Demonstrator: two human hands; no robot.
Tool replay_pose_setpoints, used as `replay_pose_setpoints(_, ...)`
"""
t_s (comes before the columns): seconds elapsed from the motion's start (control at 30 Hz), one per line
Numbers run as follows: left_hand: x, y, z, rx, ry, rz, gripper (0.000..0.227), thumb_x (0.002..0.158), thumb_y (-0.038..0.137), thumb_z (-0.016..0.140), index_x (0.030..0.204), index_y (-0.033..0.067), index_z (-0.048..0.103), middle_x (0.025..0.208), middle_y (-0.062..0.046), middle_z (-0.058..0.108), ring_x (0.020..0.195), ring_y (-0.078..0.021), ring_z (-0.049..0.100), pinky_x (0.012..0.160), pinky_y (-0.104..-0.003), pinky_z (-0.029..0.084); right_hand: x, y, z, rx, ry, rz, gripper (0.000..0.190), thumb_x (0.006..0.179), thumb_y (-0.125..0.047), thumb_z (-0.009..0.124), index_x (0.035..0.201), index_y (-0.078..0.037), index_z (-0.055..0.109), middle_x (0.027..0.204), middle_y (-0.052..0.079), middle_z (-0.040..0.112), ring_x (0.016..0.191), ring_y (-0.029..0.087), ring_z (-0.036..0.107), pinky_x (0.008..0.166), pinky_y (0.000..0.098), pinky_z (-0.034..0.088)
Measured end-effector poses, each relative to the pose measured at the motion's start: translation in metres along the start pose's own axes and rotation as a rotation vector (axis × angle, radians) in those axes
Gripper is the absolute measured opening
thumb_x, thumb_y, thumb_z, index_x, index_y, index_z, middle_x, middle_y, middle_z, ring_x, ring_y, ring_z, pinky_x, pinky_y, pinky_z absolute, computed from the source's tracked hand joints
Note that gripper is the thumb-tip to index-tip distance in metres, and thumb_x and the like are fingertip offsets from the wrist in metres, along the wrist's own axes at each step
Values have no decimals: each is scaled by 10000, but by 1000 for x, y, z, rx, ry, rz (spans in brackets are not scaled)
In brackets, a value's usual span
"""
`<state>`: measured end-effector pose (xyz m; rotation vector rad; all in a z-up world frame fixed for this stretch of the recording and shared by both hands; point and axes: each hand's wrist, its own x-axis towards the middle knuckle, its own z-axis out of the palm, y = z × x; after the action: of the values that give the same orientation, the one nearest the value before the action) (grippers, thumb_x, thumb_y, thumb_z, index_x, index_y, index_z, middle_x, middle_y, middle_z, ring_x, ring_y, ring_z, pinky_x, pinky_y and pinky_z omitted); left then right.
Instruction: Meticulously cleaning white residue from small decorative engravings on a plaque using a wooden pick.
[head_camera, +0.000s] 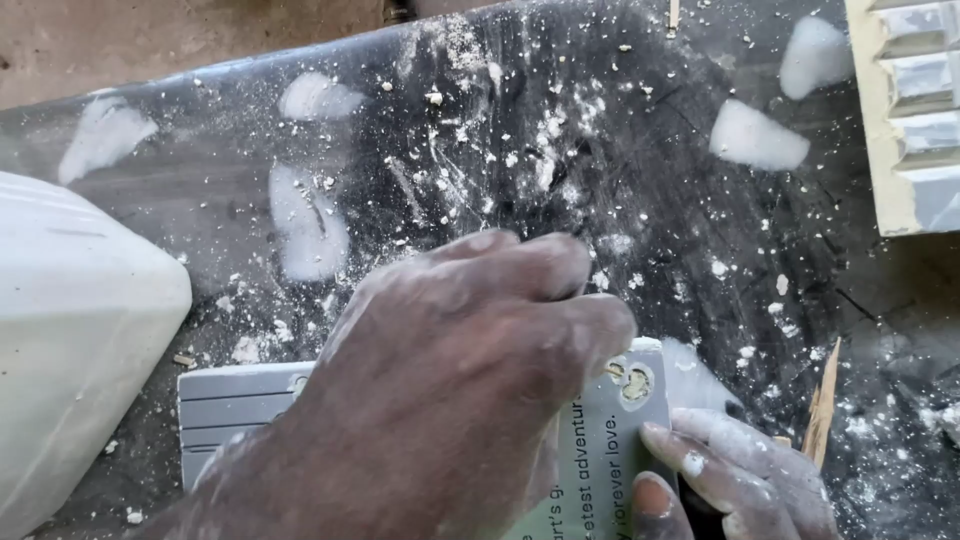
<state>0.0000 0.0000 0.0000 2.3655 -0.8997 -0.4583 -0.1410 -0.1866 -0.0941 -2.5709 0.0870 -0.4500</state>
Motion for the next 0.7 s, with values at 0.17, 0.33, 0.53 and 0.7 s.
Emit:
replay_pose_setpoints(0.17,7,-11,-3,97,135,224,242,914,142,685,1151,126,732,1295,-209,639,1054,-334,664,1028,-608,440,-2,7,3,23,14,-38,227,902,-269,676,1084,-153,746,1177,68,750,1108,221,697,1049,379,528)
replay_pose_setpoints(0.33,12,-14,-3,36,90,245,246,993,147,568,1152,125,755,1401,-289,557,1072,-412,662,1082,-632,375,0,-3,3,56,43,-4,234,902,-268,659,1057,-116,747,1160,97,749,1097,243,706,1021,389,549)
replay_pose_setpoints(0.53,20,-11,-6,-1,49,302,211,977,158,571,1023,112,771,1349,-272,483,1173,-442,562,1251,-635,187,1,-6,1,52,53,12,224,911,-266,652,1049,-123,754,1162,86,748,1086,230,694,1031,369,538)
replay_pose_setpoints(0.7,24,-3,-11,183,93,374,243,938,188,693,696,175,705,1049,-98,544,973,-286,468,871,-450,414,4,-7,-1,61,42,-17,212,915,-239,658,1070,-123,745,1168,71,743,1071,199,698,958,327,575)
